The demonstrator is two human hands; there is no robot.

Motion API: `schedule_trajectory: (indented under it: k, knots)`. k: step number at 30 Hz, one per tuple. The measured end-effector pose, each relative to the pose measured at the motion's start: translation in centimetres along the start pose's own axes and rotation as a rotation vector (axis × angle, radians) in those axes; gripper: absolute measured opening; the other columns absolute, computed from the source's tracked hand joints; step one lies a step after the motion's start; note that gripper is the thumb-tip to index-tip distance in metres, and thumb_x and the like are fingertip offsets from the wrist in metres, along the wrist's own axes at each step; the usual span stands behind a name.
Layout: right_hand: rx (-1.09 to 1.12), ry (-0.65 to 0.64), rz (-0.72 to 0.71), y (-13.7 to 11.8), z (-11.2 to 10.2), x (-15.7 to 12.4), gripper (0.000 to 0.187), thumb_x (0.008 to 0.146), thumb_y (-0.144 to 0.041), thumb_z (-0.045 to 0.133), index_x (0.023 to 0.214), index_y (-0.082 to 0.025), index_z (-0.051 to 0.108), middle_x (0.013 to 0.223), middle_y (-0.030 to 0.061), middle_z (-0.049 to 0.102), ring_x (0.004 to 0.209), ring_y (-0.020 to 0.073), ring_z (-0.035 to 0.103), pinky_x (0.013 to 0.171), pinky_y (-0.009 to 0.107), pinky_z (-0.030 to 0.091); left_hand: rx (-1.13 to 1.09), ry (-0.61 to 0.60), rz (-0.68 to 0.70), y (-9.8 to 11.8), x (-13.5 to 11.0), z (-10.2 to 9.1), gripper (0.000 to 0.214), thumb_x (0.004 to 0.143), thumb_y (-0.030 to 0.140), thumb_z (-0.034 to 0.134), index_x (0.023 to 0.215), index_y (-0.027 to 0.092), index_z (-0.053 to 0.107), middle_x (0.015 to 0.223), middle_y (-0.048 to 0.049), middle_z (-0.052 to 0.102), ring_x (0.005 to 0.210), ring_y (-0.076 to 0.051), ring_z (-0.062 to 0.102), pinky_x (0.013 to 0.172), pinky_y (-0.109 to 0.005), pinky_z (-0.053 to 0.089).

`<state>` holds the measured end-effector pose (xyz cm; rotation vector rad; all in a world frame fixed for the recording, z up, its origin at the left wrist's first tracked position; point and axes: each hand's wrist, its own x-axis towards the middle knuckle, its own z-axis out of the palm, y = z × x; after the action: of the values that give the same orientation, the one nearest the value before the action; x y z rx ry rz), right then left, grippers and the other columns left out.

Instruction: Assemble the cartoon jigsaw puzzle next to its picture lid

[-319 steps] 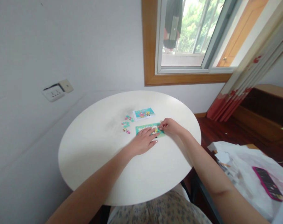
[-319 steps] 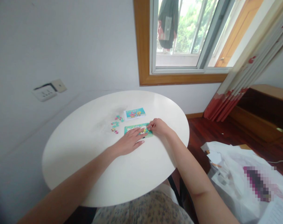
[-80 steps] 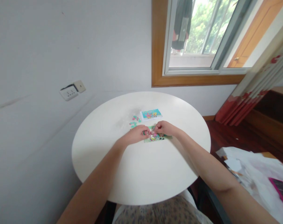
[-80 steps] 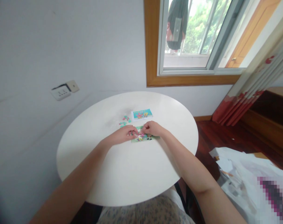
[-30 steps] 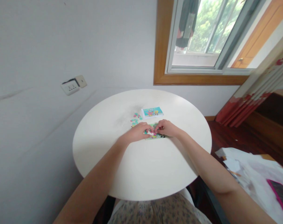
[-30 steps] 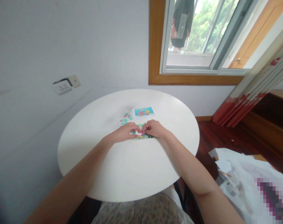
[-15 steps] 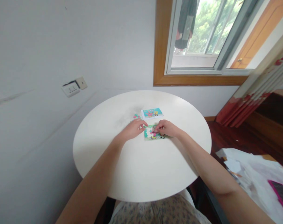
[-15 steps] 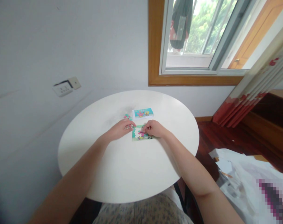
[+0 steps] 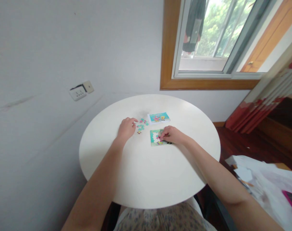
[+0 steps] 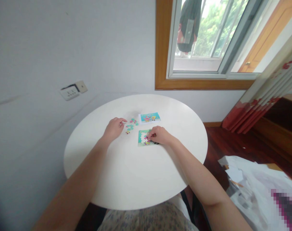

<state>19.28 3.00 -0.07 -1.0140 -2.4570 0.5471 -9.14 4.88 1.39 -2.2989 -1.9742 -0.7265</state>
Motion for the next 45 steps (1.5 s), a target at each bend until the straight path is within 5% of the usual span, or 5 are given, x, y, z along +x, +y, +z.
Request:
schedule_trajectory:
  k: [15, 24, 35, 45]
  knots:
    - [0.039, 0.014, 0.059, 0.2, -0.3, 0.1, 0.016, 0.078, -0.026, 0.064, 0.082, -0.017, 0.076, 0.069, 0.0023, 0.065, 0.067, 0.0118, 0.053, 0.065, 0.021, 0.039, 0.051, -0.106, -0.003, -1.6, 0.2, 0.2, 0.025, 0.083, 0.031, 0.052, 0.098, 0.021, 0.069, 0.092, -0.0069, 0.064, 0.091, -0.020, 0.059, 0.090, -0.031, 0.045]
    - [0.003, 0.037, 0.059, 0.3, -0.4, 0.0, 0.019, 0.080, -0.027, 0.060, 0.083, -0.018, 0.077, 0.071, 0.0034, 0.063, 0.069, 0.0124, 0.054, 0.067, 0.022, 0.040, 0.163, -0.049, -0.026, -1.0, -0.1, 1.5, 0.047, 0.083, 0.012, 0.041, 0.125, 0.027, 0.060, 0.115, -0.0089, 0.059, 0.105, -0.026, 0.049, 0.096, -0.038, 0.041]
    - [0.013, 0.048, 0.071, -0.1, -0.4, 0.0, 0.019, 0.080, -0.022, 0.058, 0.083, -0.017, 0.076, 0.075, 0.0040, 0.064, 0.069, 0.0125, 0.055, 0.068, 0.022, 0.043, 0.201, -0.109, -0.004, 0.2, -0.6, 2.5, 0.045, 0.096, 0.041, 0.031, 0.137, 0.033, 0.046, 0.147, -0.0063, 0.038, 0.132, -0.030, 0.032, 0.107, -0.047, 0.027]
    - [0.009, 0.056, 0.069, -0.2, -0.5, -0.1, 0.020, 0.081, -0.022, 0.057, 0.084, -0.016, 0.075, 0.076, 0.0043, 0.066, 0.071, 0.0129, 0.056, 0.069, 0.022, 0.042, 0.201, -0.228, 0.026, -0.3, -0.7, 2.7, 0.047, 0.094, 0.048, 0.032, 0.138, 0.037, 0.043, 0.148, -0.0064, 0.037, 0.134, -0.030, 0.033, 0.107, -0.047, 0.027]
